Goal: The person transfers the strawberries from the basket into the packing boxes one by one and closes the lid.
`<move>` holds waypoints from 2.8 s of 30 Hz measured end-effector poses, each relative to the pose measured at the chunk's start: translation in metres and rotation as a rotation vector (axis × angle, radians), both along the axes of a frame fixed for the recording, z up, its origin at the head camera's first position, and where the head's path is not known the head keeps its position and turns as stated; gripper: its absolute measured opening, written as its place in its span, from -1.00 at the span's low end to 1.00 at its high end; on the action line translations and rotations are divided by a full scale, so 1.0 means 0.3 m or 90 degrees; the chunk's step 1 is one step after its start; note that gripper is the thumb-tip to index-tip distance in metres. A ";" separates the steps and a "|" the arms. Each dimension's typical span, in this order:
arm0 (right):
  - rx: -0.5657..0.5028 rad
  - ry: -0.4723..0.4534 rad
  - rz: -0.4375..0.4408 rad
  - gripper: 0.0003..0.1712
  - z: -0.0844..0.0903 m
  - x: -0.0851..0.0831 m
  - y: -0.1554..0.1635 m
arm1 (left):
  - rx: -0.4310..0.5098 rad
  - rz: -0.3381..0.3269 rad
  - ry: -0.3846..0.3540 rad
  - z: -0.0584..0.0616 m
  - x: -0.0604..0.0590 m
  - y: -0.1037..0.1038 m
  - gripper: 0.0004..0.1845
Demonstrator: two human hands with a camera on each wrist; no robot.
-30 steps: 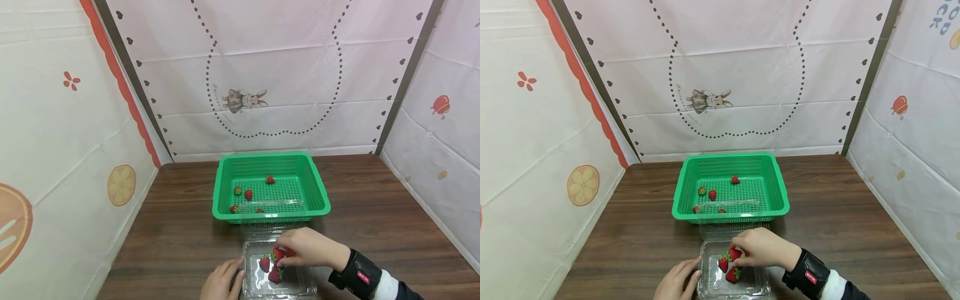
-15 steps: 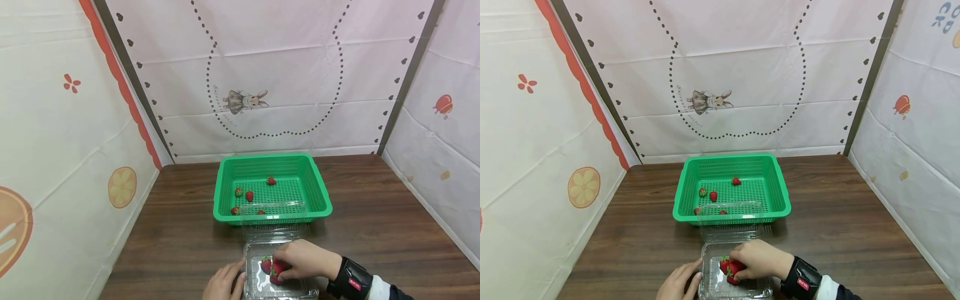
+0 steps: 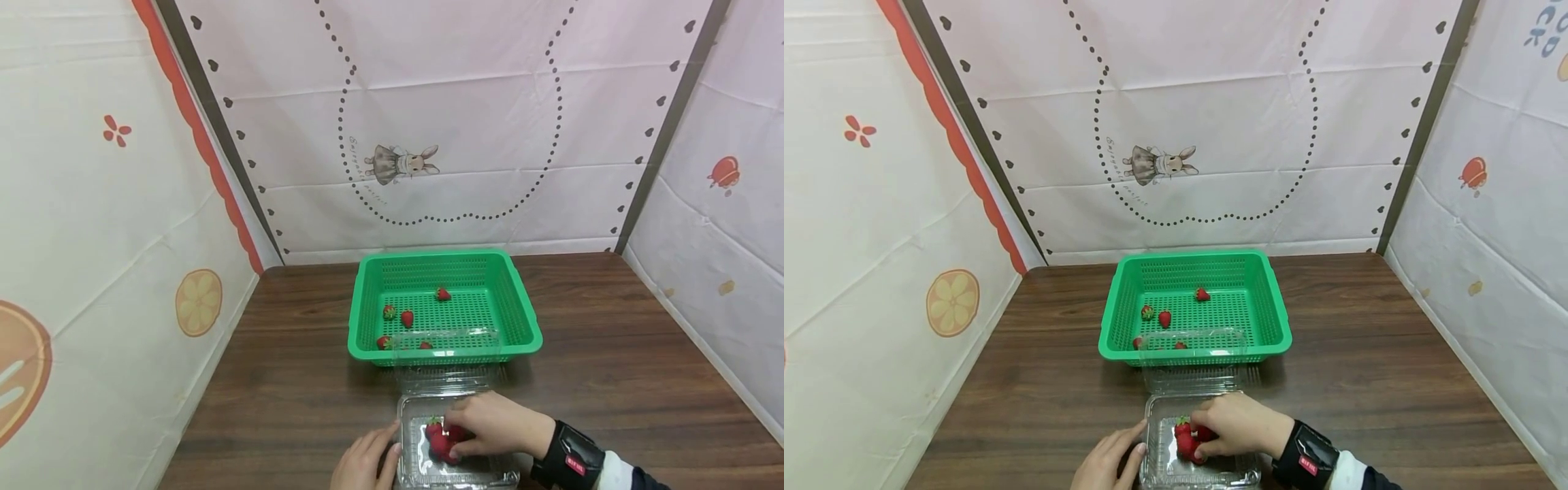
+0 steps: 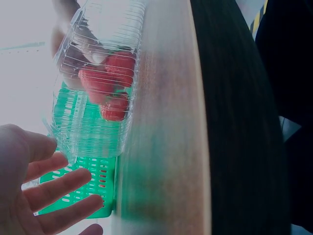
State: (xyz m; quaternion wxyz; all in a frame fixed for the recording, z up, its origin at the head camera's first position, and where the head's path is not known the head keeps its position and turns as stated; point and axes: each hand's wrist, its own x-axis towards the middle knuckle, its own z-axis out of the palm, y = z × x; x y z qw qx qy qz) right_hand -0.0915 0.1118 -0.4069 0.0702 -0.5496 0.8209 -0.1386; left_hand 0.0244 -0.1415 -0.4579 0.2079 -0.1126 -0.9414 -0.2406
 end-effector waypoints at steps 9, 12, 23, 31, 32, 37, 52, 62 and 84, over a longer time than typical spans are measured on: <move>0.010 -0.016 -0.010 -0.72 -0.004 0.006 -0.001 | -0.004 -0.001 -0.012 0.007 0.005 0.001 -0.69; 0.010 -0.020 -0.012 -0.71 -0.008 0.006 0.000 | -0.003 -0.002 -0.015 0.006 0.006 0.001 -0.69; -0.014 0.002 0.002 -0.72 -0.012 0.004 0.009 | 0.008 -0.002 0.013 -0.003 0.000 0.000 -0.68; -0.021 0.003 0.007 -0.74 -0.007 0.004 0.013 | 0.010 -0.010 0.011 0.004 0.000 -0.001 -0.68; -0.023 0.002 0.008 -0.75 -0.006 0.004 0.013 | 0.009 -0.010 0.007 0.006 0.001 -0.001 -0.68; -0.033 0.009 0.015 -0.76 -0.002 -0.002 0.017 | 0.011 -0.010 -0.015 0.016 0.003 -0.001 -0.68; -0.152 0.006 0.081 -0.85 0.168 -0.018 0.010 | -0.026 0.010 0.036 0.071 -0.048 -0.047 -0.63; -0.254 0.147 0.116 -0.82 0.374 -0.070 -0.023 | -0.051 0.008 0.111 0.164 -0.148 -0.092 -0.65; -0.342 0.233 0.033 -0.62 0.590 -0.225 0.049 | -0.122 0.001 0.146 0.136 -0.327 -0.077 -0.54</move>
